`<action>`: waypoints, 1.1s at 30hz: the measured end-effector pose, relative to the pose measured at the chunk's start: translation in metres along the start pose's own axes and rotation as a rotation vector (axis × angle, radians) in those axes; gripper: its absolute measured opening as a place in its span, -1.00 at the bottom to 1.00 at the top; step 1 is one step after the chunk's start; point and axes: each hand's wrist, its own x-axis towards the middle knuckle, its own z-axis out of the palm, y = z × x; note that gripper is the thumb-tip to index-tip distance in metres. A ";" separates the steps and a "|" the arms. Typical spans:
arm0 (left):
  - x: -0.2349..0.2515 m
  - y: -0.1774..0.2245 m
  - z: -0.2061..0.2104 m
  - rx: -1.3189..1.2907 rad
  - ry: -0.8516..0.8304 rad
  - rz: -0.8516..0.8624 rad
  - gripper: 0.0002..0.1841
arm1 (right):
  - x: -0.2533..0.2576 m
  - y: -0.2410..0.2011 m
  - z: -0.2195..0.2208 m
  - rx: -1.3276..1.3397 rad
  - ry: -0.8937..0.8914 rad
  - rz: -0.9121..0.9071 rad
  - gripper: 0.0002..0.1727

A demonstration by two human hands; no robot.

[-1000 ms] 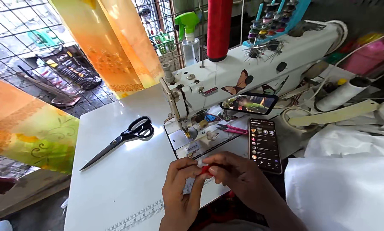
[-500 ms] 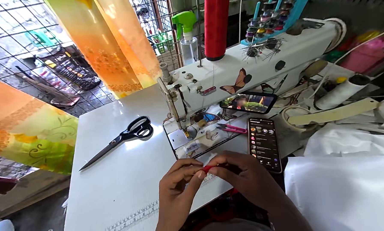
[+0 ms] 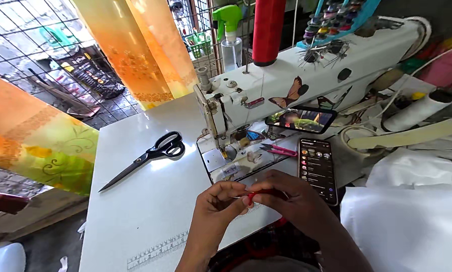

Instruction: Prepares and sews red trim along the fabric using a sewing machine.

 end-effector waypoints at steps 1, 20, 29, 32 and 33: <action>0.000 -0.001 -0.001 0.021 -0.023 0.016 -0.79 | 0.000 0.000 0.000 0.001 0.007 0.009 -0.77; 0.003 -0.011 0.001 0.523 0.052 0.410 -0.92 | -0.001 0.000 0.009 -0.051 0.048 0.030 -0.80; 0.002 -0.030 0.009 0.543 0.197 0.625 -0.85 | 0.001 -0.005 0.016 0.303 0.164 0.223 -0.92; 0.004 -0.027 0.005 0.510 0.201 0.610 -0.90 | -0.001 -0.006 0.015 0.349 0.107 0.189 -0.87; 0.004 -0.026 0.004 0.498 0.191 0.598 -0.90 | -0.002 -0.007 0.014 0.362 0.090 0.181 -0.85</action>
